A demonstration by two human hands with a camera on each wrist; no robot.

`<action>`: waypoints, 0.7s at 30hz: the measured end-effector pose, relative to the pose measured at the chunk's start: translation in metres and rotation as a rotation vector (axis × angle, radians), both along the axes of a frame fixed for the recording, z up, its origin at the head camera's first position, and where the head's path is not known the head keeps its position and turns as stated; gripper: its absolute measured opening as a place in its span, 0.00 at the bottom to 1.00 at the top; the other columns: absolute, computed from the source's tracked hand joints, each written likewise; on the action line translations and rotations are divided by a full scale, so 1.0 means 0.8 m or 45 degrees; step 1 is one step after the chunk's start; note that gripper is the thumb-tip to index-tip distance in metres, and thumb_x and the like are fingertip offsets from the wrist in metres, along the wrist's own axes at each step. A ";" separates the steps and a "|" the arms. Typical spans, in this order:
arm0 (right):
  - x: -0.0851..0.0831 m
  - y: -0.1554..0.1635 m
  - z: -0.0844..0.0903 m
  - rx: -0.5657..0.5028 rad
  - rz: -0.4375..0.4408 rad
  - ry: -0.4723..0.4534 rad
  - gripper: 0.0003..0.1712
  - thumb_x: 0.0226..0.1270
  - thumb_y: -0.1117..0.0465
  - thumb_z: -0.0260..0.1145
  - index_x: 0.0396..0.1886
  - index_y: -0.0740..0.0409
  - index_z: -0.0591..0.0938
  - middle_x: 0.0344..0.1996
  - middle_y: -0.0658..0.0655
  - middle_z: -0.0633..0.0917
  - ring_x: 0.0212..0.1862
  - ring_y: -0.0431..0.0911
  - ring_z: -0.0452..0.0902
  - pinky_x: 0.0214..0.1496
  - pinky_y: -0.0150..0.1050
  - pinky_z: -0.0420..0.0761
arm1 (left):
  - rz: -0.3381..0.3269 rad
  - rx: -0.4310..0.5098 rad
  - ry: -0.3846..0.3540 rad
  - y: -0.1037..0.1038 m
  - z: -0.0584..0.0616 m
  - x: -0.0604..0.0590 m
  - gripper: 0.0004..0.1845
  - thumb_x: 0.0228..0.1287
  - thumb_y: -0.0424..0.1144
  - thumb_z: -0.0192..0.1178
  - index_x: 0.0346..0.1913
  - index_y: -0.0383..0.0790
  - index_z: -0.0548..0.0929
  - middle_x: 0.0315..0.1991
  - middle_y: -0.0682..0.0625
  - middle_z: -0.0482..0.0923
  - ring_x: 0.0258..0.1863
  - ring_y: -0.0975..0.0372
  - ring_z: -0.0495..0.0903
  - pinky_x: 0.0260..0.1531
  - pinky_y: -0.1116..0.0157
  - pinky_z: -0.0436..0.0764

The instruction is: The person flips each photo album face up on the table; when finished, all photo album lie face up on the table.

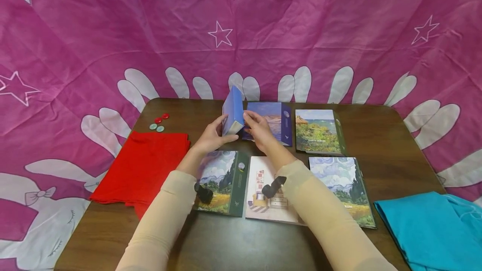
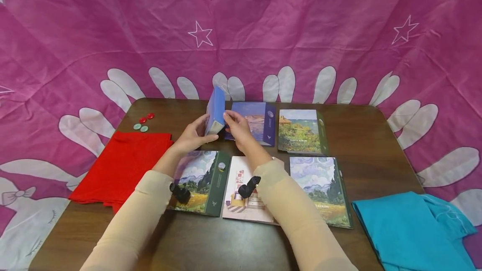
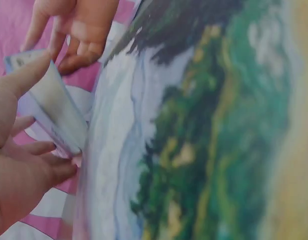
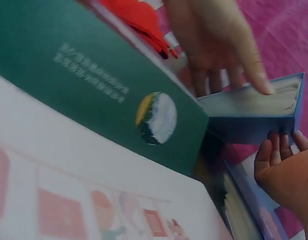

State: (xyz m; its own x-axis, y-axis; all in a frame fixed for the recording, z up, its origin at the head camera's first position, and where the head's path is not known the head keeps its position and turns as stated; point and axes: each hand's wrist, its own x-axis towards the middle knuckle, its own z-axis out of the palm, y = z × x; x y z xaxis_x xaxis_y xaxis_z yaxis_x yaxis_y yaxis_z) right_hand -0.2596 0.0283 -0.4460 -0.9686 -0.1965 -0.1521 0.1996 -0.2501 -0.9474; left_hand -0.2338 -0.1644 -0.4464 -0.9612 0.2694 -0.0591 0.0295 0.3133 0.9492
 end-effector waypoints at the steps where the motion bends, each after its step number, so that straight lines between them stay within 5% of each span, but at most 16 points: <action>1: 0.001 -0.002 -0.001 0.016 0.021 0.018 0.24 0.80 0.58 0.57 0.71 0.60 0.74 0.55 0.54 0.79 0.50 0.43 0.74 0.55 0.38 0.78 | 0.009 0.014 0.021 0.000 0.002 0.001 0.51 0.62 0.40 0.73 0.82 0.43 0.51 0.76 0.39 0.60 0.74 0.47 0.63 0.70 0.49 0.67; 7: 0.006 -0.016 -0.002 0.161 0.160 0.174 0.25 0.81 0.59 0.55 0.74 0.55 0.71 0.65 0.60 0.76 0.64 0.52 0.73 0.68 0.50 0.74 | 0.076 0.113 0.144 -0.002 0.023 0.006 0.51 0.63 0.36 0.71 0.82 0.50 0.50 0.76 0.44 0.60 0.75 0.49 0.62 0.70 0.47 0.67; 12: 0.008 -0.030 -0.004 0.445 0.297 0.300 0.25 0.80 0.59 0.56 0.74 0.54 0.72 0.69 0.59 0.75 0.67 0.53 0.72 0.67 0.50 0.74 | 0.228 0.144 0.220 -0.021 0.018 0.001 0.50 0.65 0.38 0.70 0.82 0.52 0.50 0.76 0.44 0.59 0.73 0.51 0.64 0.70 0.49 0.66; 16: 0.005 -0.037 -0.011 0.690 0.392 0.274 0.29 0.80 0.55 0.57 0.75 0.60 0.68 0.70 0.62 0.73 0.71 0.54 0.68 0.70 0.49 0.72 | 0.373 0.020 0.227 -0.039 0.016 0.003 0.45 0.64 0.39 0.70 0.80 0.42 0.58 0.74 0.39 0.63 0.68 0.46 0.70 0.66 0.49 0.72; 21: 0.000 -0.039 -0.013 0.750 0.413 0.182 0.36 0.78 0.52 0.59 0.76 0.66 0.64 0.73 0.66 0.68 0.74 0.57 0.63 0.73 0.50 0.67 | 0.460 -0.165 0.105 -0.058 0.009 0.000 0.38 0.67 0.41 0.63 0.77 0.37 0.63 0.74 0.36 0.64 0.70 0.44 0.68 0.70 0.50 0.67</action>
State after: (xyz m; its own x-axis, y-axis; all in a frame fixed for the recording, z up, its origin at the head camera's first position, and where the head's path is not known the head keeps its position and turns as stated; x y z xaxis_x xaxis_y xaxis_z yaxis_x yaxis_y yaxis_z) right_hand -0.2598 -0.0030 -0.4561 -0.8934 -0.4033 -0.1979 0.0406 0.3663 -0.9296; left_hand -0.2337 -0.2108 -0.4391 -0.9957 -0.0919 0.0114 -0.0298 0.4348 0.9000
